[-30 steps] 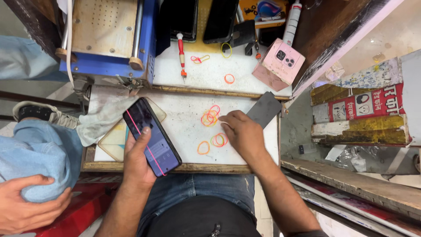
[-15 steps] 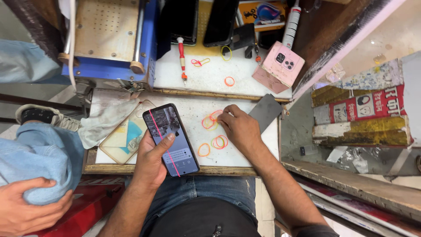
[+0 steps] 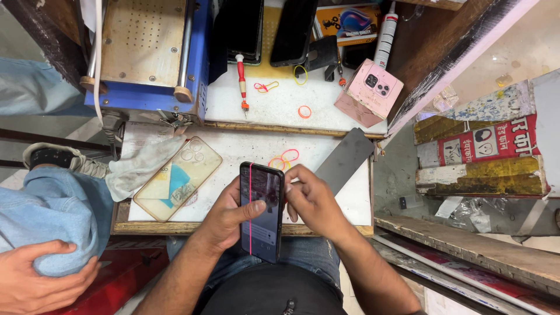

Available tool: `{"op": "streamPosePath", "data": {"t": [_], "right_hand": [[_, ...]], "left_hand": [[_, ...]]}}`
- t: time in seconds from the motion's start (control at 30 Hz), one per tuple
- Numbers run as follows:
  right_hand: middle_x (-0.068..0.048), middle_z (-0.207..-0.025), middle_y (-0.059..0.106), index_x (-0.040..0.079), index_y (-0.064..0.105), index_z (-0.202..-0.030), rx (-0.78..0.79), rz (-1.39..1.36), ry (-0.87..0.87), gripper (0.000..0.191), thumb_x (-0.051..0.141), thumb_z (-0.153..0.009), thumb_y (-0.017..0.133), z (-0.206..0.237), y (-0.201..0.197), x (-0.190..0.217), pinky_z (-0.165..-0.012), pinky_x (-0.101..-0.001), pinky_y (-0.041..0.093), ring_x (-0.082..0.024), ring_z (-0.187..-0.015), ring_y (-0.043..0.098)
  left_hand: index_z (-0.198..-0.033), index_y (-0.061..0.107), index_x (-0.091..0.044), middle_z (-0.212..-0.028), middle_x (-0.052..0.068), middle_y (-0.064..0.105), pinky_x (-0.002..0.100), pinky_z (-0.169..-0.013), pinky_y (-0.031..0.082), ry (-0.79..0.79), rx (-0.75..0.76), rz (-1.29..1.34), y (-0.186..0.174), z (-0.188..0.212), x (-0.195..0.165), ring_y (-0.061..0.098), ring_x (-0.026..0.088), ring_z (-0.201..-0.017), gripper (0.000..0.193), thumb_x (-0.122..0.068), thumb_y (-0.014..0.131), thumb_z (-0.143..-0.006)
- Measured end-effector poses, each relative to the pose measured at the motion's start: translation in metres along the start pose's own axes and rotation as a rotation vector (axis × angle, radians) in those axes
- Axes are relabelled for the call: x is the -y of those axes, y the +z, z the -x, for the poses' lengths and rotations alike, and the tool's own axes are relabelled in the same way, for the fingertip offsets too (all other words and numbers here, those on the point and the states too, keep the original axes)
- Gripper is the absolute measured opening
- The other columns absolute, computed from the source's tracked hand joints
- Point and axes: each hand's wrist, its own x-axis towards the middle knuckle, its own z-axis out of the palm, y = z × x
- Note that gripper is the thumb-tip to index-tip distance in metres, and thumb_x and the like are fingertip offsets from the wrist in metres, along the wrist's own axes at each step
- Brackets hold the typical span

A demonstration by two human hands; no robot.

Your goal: The person applies super glue from a tube onto a phone back cover, presses the cover onto the phone body, wipes the phone with a cloth, and wraps rubber bands around the phone to hold it together. Another person briefly helps stretch the rubber bands over the phone.

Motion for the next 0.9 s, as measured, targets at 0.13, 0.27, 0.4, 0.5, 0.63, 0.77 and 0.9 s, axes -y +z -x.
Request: {"op": "streamPosePath", "data": {"t": [0.13, 0.27, 0.4, 0.5, 0.63, 0.77, 0.9], "right_hand": [[-0.005, -0.069, 0.067, 0.003, 0.053, -0.106, -0.052, 0.298, -0.110, 0.007, 0.010, -0.106, 0.051, 0.006, -0.001, 0.013, -0.053, -0.0247, 0.051, -0.009, -0.060, 0.064], [-0.004, -0.072, 0.067, 0.006, 0.051, -0.109, 0.082, 0.202, -0.099, 0.008, 0.010, -0.106, 0.045, 0.008, -0.006, 0.021, -0.057, -0.0257, 0.054, -0.009, -0.062, 0.066], [-0.004, -0.075, 0.066, 0.004, 0.053, -0.109, 0.031, 0.382, -0.196, 0.011, 0.003, -0.101, 0.046, 0.010, -0.006, 0.013, -0.062, -0.0292, 0.053, -0.013, -0.068, 0.066], [-0.005, -0.077, 0.060, 0.002, 0.055, -0.106, -0.020, 0.507, -0.232, 0.010, 0.010, -0.107, 0.050, 0.011, -0.011, 0.001, -0.066, -0.0308, 0.051, -0.017, -0.070, 0.059], [-0.010, -0.114, 0.064, -0.001, 0.065, -0.117, 0.294, 0.091, -0.395, 0.026, 0.021, -0.116, 0.052, 0.006, -0.041, 0.002, -0.083, -0.0319, 0.052, -0.021, -0.094, 0.060], [0.007, -0.057, 0.044, -0.001, 0.068, -0.129, 0.209, -0.745, -0.174, 0.046, 0.037, -0.107, 0.055, 0.008, -0.066, 0.024, -0.063, -0.0342, 0.045, -0.009, -0.049, 0.043], [-0.002, -0.055, 0.035, 0.003, 0.065, -0.137, 0.203, 0.500, -0.365, 0.058, 0.027, -0.085, 0.076, 0.038, -0.033, 0.021, -0.047, -0.0338, 0.037, -0.017, -0.046, 0.039]], "left_hand": [[-0.134, 0.056, -0.001, -0.122, 0.013, 0.071, 0.042, -0.105, 0.051, -0.059, 0.155, 0.006, 0.011, 0.006, -0.008, 0.067, 0.023, -0.114, 0.060, -0.019, 0.083, -0.083], [-0.133, 0.055, 0.001, -0.118, 0.017, 0.072, 0.047, -0.104, 0.053, 0.021, 0.101, -0.052, 0.018, 0.006, -0.010, 0.069, 0.028, -0.111, 0.057, -0.019, 0.083, -0.086], [-0.132, 0.057, -0.001, -0.117, 0.011, 0.070, 0.042, -0.099, 0.054, -0.054, 0.059, -0.128, 0.020, 0.003, -0.006, 0.066, 0.022, -0.108, 0.059, -0.020, 0.083, -0.083], [-0.134, 0.059, 0.000, -0.118, 0.008, 0.070, 0.035, -0.103, 0.049, -0.083, 0.149, -0.229, 0.015, 0.006, -0.009, 0.063, 0.016, -0.111, 0.059, -0.020, 0.083, -0.084], [-0.133, 0.060, -0.001, -0.119, 0.007, 0.071, 0.033, -0.102, 0.049, -0.058, 0.133, -0.314, 0.007, 0.015, -0.019, 0.064, 0.014, -0.111, 0.058, -0.020, 0.081, -0.083], [-0.132, 0.063, 0.000, -0.114, 0.009, 0.072, 0.033, -0.096, 0.053, -0.059, 0.091, -0.492, 0.016, 0.012, -0.019, 0.064, 0.014, -0.104, 0.050, -0.016, 0.078, -0.087], [-0.126, 0.061, -0.003, -0.114, 0.007, 0.072, 0.035, -0.095, 0.054, 0.108, -0.141, -0.297, 0.035, -0.007, -0.025, 0.066, 0.015, -0.103, 0.044, -0.009, 0.076, -0.086]]}}
